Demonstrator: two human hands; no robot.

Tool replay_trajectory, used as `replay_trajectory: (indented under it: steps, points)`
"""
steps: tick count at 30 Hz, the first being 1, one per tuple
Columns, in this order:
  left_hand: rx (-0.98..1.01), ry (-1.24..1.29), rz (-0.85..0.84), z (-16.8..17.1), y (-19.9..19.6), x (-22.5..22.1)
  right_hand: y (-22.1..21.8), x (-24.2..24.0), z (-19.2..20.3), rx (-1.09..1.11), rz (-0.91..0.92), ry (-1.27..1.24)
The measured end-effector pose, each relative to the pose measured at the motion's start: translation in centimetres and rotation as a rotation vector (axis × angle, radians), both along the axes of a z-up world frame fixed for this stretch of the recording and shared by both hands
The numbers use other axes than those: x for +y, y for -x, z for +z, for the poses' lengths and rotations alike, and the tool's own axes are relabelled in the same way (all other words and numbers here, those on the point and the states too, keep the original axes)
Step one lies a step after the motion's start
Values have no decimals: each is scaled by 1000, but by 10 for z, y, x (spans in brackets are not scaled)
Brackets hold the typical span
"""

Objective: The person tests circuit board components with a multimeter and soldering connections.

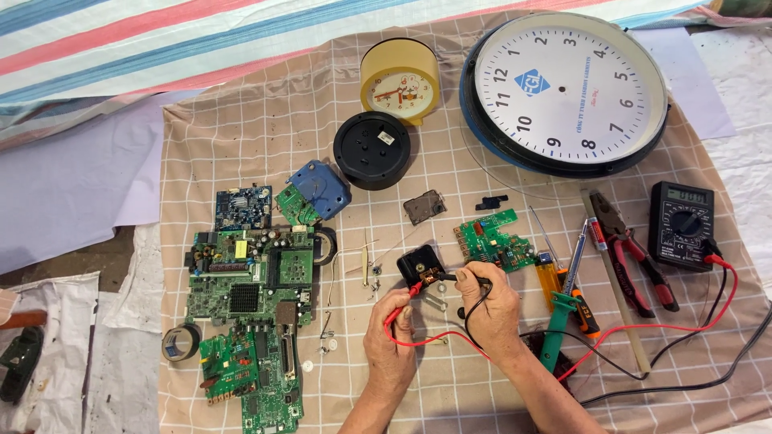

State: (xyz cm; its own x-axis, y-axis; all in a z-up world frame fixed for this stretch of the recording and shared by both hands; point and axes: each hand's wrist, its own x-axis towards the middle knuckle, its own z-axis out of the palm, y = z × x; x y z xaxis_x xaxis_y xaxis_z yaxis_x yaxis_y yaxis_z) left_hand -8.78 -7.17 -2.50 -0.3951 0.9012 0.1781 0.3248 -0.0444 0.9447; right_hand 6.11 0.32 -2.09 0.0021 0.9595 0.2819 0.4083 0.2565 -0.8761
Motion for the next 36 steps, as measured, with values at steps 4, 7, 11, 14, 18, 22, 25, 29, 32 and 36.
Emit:
replay_trajectory:
  steps: [4,7,11,14,18,22,25,29,32,36]
  points:
    - [14,-15,4,0,0,0,0,0,-1,10,2,-5]
    - [14,-12,29,-2,-2,0,-1,0,-3,-13,-16,-10]
    - [33,-8,22,-3,-1,0,1,0,2,-10,-22,-10]
    - [64,-41,31,-2,-2,0,1,0,1,-6,-41,-27]
    - [2,-8,38,-4,-3,-1,0,1,2,8,-31,-36]
    - [-80,-52,64,-9,-4,-5,-11,-2,6,255,41,-32]
    - [-137,7,127,-17,-3,-9,-42,2,30,176,-90,-14]
    - [-263,-37,63,-19,-12,-14,-75,6,30,325,-303,145]
    - [-155,-28,-18,-9,-31,-5,-88,7,32,146,-348,64]
    - [77,-130,-150,0,-49,22,-91,6,18,159,-294,41]
